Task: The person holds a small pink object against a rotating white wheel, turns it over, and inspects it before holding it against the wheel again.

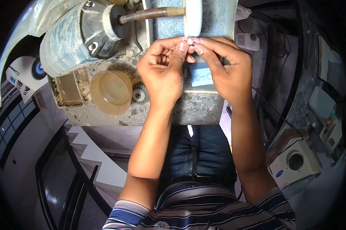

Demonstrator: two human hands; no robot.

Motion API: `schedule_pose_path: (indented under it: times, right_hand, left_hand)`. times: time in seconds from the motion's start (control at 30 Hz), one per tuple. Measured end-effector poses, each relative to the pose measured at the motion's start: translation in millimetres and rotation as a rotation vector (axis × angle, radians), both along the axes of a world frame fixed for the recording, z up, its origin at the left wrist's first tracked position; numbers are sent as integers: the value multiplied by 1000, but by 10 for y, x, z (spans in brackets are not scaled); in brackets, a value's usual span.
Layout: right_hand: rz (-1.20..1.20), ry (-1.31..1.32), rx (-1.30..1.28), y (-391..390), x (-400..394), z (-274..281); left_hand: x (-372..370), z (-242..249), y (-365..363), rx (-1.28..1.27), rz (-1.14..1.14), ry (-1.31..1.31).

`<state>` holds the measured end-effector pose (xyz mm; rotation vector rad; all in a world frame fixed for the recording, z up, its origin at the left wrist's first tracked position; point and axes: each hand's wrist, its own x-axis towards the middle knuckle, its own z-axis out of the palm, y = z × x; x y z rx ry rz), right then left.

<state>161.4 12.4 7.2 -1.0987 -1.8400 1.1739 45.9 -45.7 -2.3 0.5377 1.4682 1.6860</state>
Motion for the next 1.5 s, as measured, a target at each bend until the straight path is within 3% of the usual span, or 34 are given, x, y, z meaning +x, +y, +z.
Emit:
schedule_pose_path:
  times: [0.1, 0.17, 0.33, 0.73, 0.87, 0.93, 1.3, 1.5]
  right_hand:
    - [-38, 47, -95, 35, -42, 17]
    - [-15, -63, -151, 66, -49, 73]
    - [4, -121, -206, 101, -72, 137]
    - [9, -135, -283, 99, -162, 126]
    - [12, -17, -241, 83, -143, 162]
    - [-20, -17, -343, 89, -111, 162]
    - [-95, -144, -84, -19, -129, 194]
    - [-83, -254, -96, 5, -225, 183]
  left_hand:
    - [-44, 28, 71, -37, -18, -19]
    - [-74, 55, 119, -102, -15, -212]
    - [-135, 75, 182, -232, -35, -285]
    - [-209, 95, 199, -298, -62, -198]
    - [-197, 205, 207, -314, -91, -157]
    - [-163, 145, 238, -332, -86, -160]
    - [-79, 97, 200, -190, -2, -201]
    - [-235, 25, 266, -346, -88, -239]
